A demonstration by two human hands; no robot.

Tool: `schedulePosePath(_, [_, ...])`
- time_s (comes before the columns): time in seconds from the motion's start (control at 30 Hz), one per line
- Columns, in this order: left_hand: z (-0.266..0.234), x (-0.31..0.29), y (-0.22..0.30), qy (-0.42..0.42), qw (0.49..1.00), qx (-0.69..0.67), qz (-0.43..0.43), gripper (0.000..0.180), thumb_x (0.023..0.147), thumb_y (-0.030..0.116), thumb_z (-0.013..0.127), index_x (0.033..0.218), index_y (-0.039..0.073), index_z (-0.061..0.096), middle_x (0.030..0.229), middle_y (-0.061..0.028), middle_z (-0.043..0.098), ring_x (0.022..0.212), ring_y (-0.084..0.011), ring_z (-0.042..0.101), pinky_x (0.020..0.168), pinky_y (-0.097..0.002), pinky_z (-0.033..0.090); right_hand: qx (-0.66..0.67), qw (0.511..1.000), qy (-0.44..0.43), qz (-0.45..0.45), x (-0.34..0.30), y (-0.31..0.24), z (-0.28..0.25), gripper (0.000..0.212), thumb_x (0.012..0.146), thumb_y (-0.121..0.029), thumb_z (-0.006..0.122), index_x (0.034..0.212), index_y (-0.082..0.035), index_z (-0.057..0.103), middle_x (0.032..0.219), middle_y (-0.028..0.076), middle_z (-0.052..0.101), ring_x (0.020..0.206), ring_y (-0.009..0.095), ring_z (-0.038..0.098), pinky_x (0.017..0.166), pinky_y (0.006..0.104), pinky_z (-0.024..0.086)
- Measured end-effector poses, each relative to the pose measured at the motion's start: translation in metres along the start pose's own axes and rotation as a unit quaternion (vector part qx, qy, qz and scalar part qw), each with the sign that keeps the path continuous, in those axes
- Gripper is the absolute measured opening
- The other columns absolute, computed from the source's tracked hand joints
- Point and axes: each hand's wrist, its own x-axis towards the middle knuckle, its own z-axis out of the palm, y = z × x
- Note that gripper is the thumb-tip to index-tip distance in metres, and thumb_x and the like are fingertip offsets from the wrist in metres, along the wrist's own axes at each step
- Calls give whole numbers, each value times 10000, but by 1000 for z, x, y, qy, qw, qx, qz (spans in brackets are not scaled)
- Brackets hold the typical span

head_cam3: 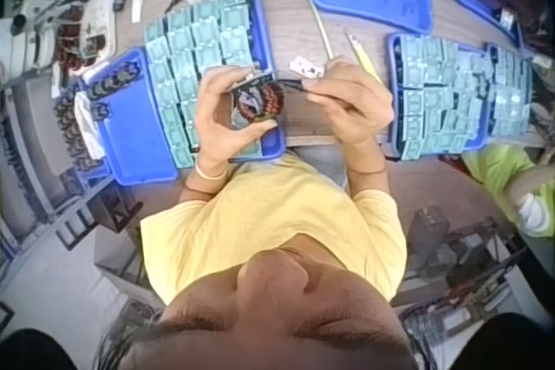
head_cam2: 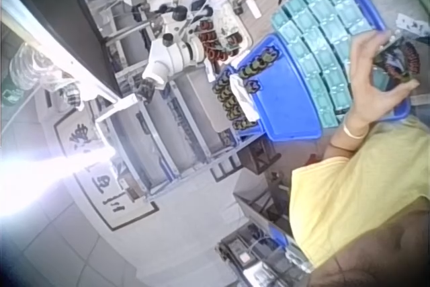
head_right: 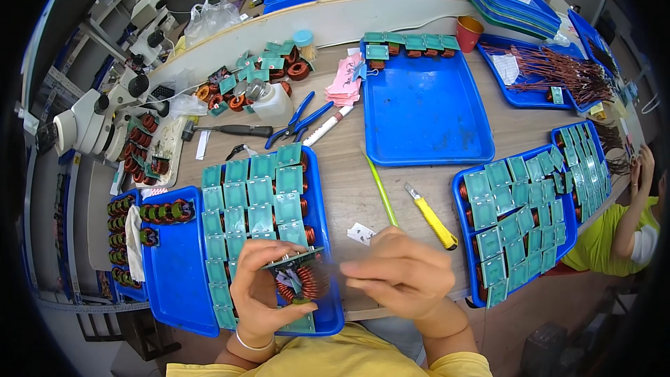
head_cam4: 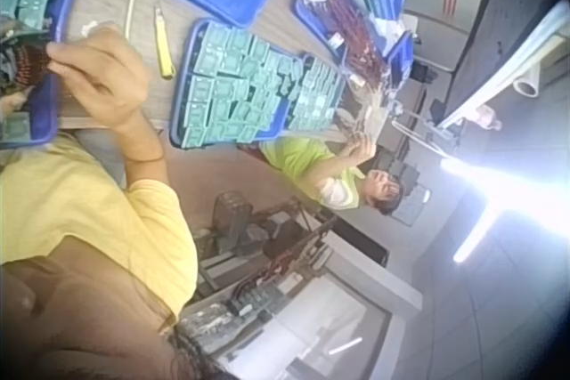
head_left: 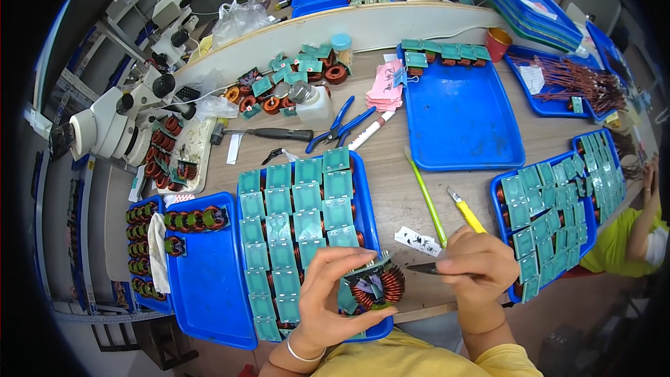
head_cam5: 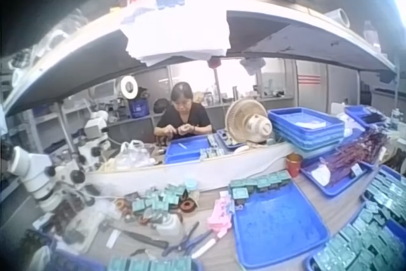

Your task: Marking and inspecting small toroidal electronic components at a factory workbench.

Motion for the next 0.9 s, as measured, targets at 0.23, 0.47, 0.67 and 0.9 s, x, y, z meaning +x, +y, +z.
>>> schedulePosePath(0.23, [-2,-1,-5,-24,993,-112,-5,658,585,1,803,1159,-27,483,1137,-151,461,1076,-278,518,930,-370,419,58,994,52,78,-4,1,7,449,733,-203,733,1044,87,586,884,127,543,728,182,599,631,266,472])
schedulePosePath(0.47, [-1,-2,-5,-35,967,-250,-35,683,615,-10,782,1197,-30,426,1165,-171,485,1133,-295,489,969,-400,385,34,993,-4,110,-4,0,8,706,666,-422,755,1116,70,525,893,100,473,745,221,588,673,321,486])
schedulePosePath(0.67, [-3,-3,-8,-32,968,-246,-40,661,617,-8,781,1183,-21,439,1177,-184,503,1135,-293,487,985,-412,360,-9,993,-97,70,-1,0,7,871,528,-281,856,1218,52,443,959,104,453,857,263,597,754,355,478])
schedulePosePath(0.9, [-3,-1,-8,-33,975,-220,-13,650,608,-19,781,1166,-9,447,1185,-187,500,1143,-284,475,996,-413,343,-26,994,-94,50,-2,-2,12,823,582,-191,839,1246,73,431,1072,140,514,950,233,538,794,301,459])
